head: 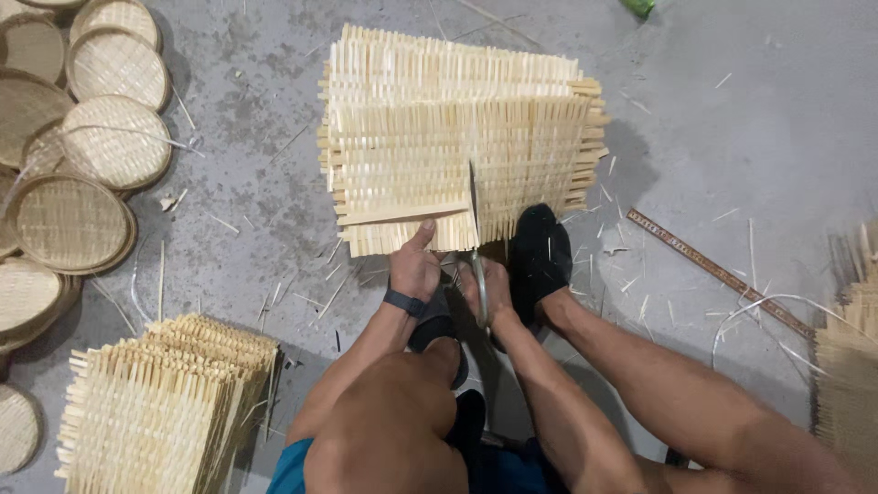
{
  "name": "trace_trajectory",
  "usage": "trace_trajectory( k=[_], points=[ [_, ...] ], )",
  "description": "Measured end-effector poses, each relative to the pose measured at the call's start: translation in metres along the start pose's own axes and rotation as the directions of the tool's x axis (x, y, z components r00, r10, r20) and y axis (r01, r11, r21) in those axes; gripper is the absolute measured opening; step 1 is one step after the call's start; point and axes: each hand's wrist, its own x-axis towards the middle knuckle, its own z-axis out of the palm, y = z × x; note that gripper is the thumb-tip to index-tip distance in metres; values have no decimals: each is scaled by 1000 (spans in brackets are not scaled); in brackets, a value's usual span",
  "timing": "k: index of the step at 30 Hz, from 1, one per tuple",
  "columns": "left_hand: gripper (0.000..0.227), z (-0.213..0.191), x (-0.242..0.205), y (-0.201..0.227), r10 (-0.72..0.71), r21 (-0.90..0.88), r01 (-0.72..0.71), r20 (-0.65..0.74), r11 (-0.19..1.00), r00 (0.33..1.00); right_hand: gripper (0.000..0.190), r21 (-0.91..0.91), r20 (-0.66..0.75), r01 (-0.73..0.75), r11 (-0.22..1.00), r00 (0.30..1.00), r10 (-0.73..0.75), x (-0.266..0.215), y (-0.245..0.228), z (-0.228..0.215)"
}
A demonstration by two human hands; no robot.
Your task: The person sits on the floor and uses shears to cut a stack of woven bamboo mats into smaller rectangular pieces. They repeatedly measure the mats with a bamboo stick, cut along the marked line, and stack the cut pieces.
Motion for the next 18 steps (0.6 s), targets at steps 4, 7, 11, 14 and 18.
trace_trajectory(
  k=[4, 7, 11, 14, 18],
  points=[
    [38, -2, -7, 2, -9, -7, 9, 7, 1000, 1000, 31, 20, -60, 41, 999, 997, -40, -5, 19, 13],
    [37, 4, -12, 7, -13, 10, 13, -9, 1000, 1000, 32, 47, -45, 80, 996, 996, -78, 5, 15, 6],
    [36, 6, -25, 7, 16, 69, -17, 13, 997, 1000, 28, 205, 128, -35, 978, 992, 9, 7, 4, -6],
    [35, 11, -26, 8, -31, 22, 31, -23, 999, 999, 29, -1, -40, 143, 990, 989, -143, 7, -5, -4],
    [35, 7, -28, 8, -35, 77, 38, -40, 996, 999, 26, 54, -105, 153, 987, 984, -147, 3, -5, 3]
  ],
)
